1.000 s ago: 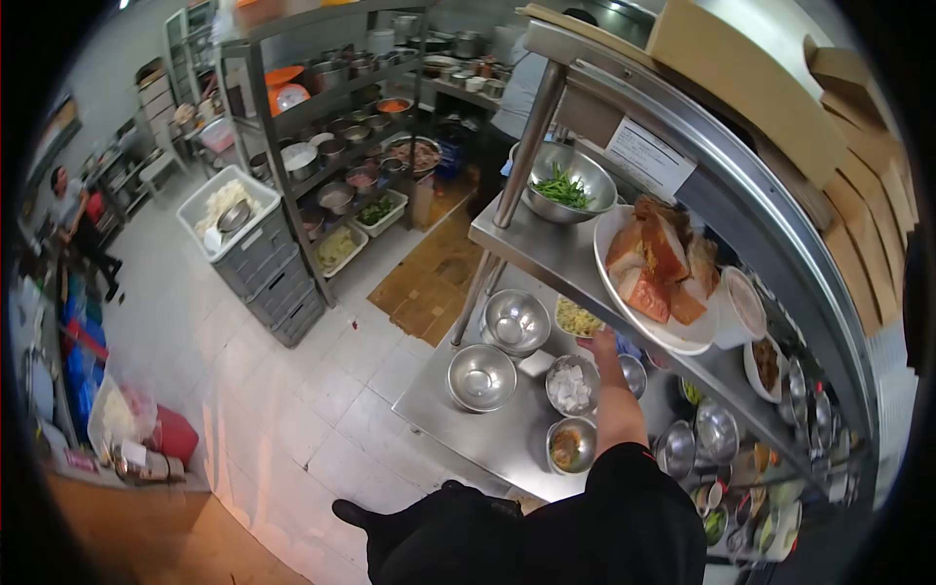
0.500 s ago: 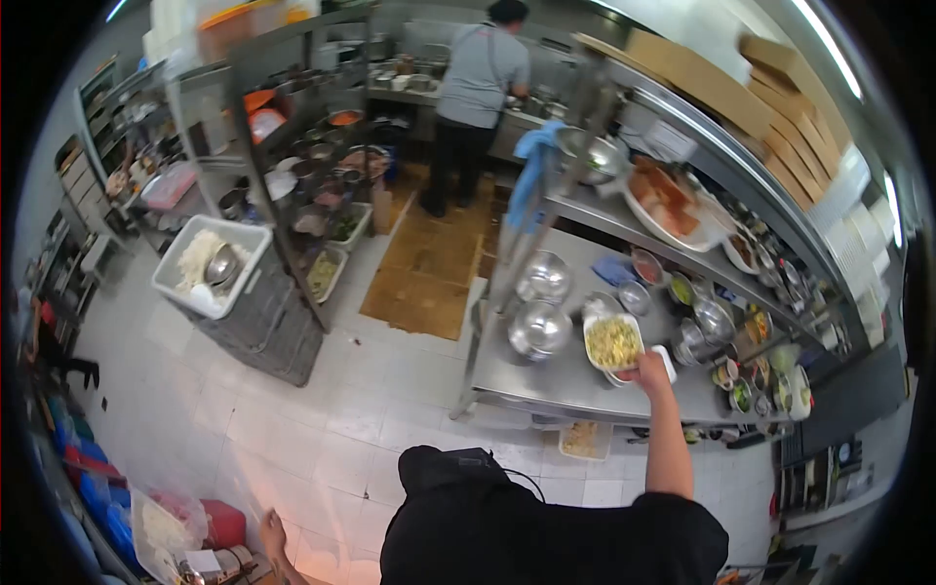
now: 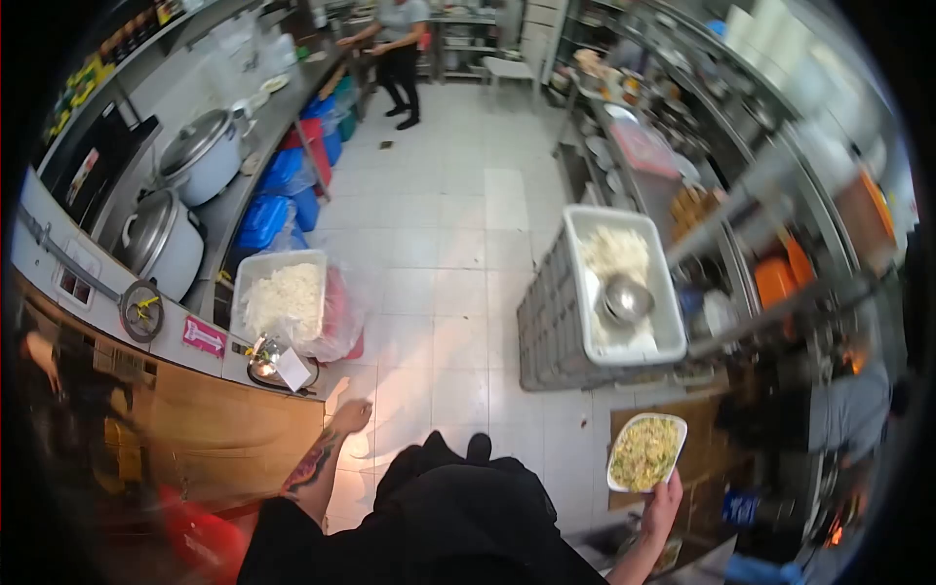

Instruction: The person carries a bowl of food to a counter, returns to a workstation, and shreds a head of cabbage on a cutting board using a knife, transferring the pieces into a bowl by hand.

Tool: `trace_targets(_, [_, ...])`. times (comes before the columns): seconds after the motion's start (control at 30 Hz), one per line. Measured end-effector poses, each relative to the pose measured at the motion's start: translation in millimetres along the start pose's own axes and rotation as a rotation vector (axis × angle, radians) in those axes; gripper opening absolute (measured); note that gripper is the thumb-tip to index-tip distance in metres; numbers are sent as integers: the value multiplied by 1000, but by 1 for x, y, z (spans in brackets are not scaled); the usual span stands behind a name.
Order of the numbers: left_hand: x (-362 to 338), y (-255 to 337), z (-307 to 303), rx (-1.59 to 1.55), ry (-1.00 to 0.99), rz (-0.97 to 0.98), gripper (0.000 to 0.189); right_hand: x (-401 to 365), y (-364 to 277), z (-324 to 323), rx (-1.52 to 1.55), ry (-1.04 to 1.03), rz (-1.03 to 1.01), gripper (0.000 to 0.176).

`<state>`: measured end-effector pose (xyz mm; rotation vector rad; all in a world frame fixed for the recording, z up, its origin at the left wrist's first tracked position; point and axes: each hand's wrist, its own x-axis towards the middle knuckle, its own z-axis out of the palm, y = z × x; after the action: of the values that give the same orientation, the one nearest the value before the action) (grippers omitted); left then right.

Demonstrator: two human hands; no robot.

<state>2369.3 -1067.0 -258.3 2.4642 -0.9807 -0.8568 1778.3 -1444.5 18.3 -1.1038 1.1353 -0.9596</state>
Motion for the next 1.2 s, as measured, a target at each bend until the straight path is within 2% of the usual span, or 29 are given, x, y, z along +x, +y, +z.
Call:
trace_targets(0.03, [-13,-16,6,-50,27,-80,40,46,-28,52,-38,-142,5,44])
trace_targets(0.07, [-25,-45,24,-58,89,-30,39,87,-44,96,-92,-231,-42,42])
trace_targets(0.1, [-37,-52,31,-87,81,-89,39,133,-55,137,-183,-348,-87,40])
trace_targets(0.13, [-45,-74,55,-86,72,-208,42,170,-69,193,-135,-312,-96,37])
trace_targets(0.17, [-56,-77,66,-110,59,-190,46,206,-79,242,-141,-350,-108,37])
trace_targets(0.27, [-52,-162,167,12,-185,-155,43,305,-89,390,-204,-536,-108,36])
trace_targets(0.3, [-39,-141,192,15,-189,-156,37,336,-80,439,-232,-596,-128,36])
trace_targets(0.33, [-45,-142,182,-260,-300,-432,36,359,-73,486,-262,-643,-140,36])
trace_targets(0.37, [-31,-136,170,-399,-303,-553,35,373,-68,540,-240,-643,-149,35])
trace_targets(0.47, [27,-135,133,-705,-206,-696,33,432,-28,689,-241,-787,-78,31])
trace_targets(0.57, [97,-150,89,-1136,-7,-704,32,438,-10,853,-275,-889,-6,30])
trace_targets(0.63, [131,-161,57,-1739,139,-658,31,445,6,959,-296,-992,15,31])
trace_targets(0.67, [123,-72,-75,-1207,491,-798,32,444,15,1009,-278,-1046,48,31])
trace_targets(0.7, [137,-99,-62,-1464,646,-795,39,440,23,1062,-256,-1111,75,32])
trace_targets(0.77, [158,-68,-136,-1395,832,-878,39,434,51,1167,-229,-1212,114,33])
trace_targets(0.83, [174,-54,-160,-1407,998,-943,40,425,77,1267,-199,-1306,147,34])
trace_targets(0.9, [197,-44,-149,-1395,1123,-1108,42,414,111,1365,-168,-1393,177,35])
trace_targets(0.93, [209,-41,-124,-1404,1260,-1180,37,405,125,1411,-138,-1404,224,36])
trace_targets(0.97, [222,-23,-115,-1449,1287,-1325,32,396,138,1454,-109,-1406,275,36])
trace_targets(1.0, [234,-3,-108,-1440,1177,-1489,31,386,149,1492,-124,-1426,286,36])
trace_targets(1.03, [248,-6,-5,-1352,1366,-1346,34,375,156,1529,-77,-1424,292,35])
trace_targets(1.07, [263,25,-13,-1390,1083,-1570,35,369,166,1564,-30,-1418,302,34])
trace_targets(1.1, [292,53,-26,-1418,959,-1634,35,367,182,1599,-43,-1432,317,34])
trace_targets(1.2, [375,99,-78,-1483,836,-1690,36,371,246,1698,-41,-1311,422,32])
